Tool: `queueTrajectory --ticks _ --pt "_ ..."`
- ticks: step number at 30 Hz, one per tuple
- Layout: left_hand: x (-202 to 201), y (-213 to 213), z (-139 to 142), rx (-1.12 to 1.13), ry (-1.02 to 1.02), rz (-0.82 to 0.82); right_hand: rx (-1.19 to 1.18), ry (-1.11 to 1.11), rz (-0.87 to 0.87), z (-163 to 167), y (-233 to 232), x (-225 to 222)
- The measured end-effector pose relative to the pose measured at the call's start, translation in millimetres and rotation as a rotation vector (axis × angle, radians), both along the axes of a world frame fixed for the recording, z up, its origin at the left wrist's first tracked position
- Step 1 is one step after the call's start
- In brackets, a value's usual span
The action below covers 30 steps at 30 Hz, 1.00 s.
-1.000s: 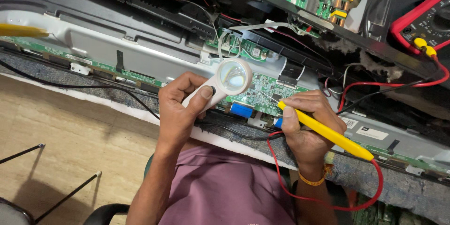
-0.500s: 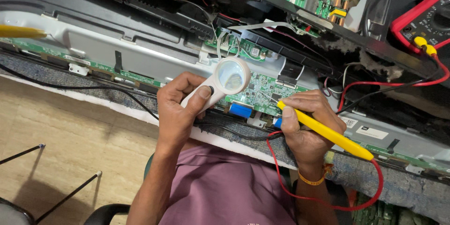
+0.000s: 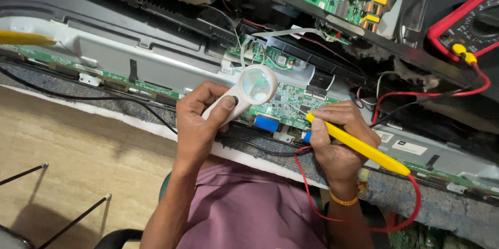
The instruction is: The person sits at a repair bench with an opened television and uses a yellow multimeter probe to test points on a small green circuit board inside the TV chassis. They hold a lit handheld magnifier over the board to view components, touch the probe to various board locations, adjust a connector, and check readings on the connected multimeter.
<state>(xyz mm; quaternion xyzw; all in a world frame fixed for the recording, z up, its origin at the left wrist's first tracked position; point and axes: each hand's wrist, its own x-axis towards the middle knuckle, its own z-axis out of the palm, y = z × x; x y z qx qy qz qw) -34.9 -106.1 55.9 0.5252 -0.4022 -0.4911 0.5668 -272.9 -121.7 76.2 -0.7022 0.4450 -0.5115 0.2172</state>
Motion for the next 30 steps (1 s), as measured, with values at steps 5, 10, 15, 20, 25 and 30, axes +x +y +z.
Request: queueTrajectory --ticks 5,10,15,20,25,30 --pt "0 2 0 -0.002 0.070 0.045 -0.008 0.004 -0.018 5 1 1" --pt "-8 3 4 -0.078 0.169 0.120 -0.031 0.013 -0.020 5 3 0" --pt "-8 18 18 -0.114 0.450 0.155 -0.237 -0.077 -0.013 -7 11 -9" --pt "3 37 24 -0.127 0.589 0.159 -0.298 -0.214 -0.085 -25 11 -18" --pt "19 44 21 -0.104 0.530 0.260 -0.268 -0.202 -0.050 -44 13 -23" --pt "38 60 26 -0.184 0.514 0.251 -0.265 -0.105 -0.040 -64 12 -41"
